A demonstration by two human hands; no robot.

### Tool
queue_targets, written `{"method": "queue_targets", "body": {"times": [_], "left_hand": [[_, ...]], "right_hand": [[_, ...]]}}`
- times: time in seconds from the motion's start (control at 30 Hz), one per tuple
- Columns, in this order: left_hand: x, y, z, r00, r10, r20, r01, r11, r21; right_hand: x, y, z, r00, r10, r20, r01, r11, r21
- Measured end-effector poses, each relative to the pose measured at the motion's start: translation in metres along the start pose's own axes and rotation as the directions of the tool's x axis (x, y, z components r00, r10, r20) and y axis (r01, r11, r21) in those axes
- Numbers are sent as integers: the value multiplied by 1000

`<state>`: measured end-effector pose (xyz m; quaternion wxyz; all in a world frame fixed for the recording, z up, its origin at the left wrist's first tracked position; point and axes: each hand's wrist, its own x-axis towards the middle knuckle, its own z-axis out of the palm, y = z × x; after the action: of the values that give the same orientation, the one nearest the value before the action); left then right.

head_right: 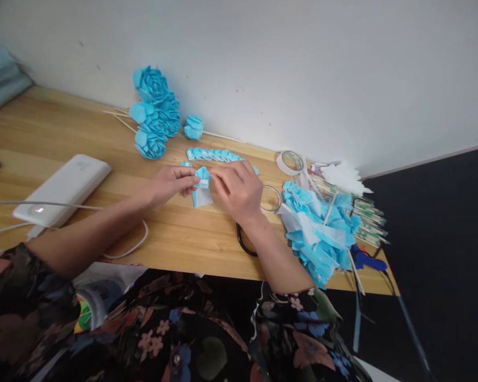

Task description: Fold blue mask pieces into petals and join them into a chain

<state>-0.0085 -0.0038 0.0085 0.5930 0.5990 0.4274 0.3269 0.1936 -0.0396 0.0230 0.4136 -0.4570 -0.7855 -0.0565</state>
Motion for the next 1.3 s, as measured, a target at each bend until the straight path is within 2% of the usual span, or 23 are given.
{"method": "queue_targets", "body": {"times": [0.13,0.37,0.53,0.7,1.13,1.3], "left_hand": [[-1,0,0,1000,-20,20,20,1000,-2],[-3,-3,1,996,-9,83,3,997,75],[-4,0,3,996,-43,76,37,996,77],[-3,1,3,996,-31,87,25,997,74],[-3,-3,3,996,46,80,-49,998,47],[-1,-6,2,994,63,90,-66,997,30]], "right_hand": [[-8,4,10,1000,9,30,-8,998,-60],[-16,8,9,991,96,95,-96,995,-1],[-16,9,10,999,-50,3,50,992,-114],[-17,9,13,970,-220,-104,196,960,-201],[-16,8,12,979,-199,-44,189,967,-168],[-17,9,12,973,-229,-34,223,966,-128]]}}
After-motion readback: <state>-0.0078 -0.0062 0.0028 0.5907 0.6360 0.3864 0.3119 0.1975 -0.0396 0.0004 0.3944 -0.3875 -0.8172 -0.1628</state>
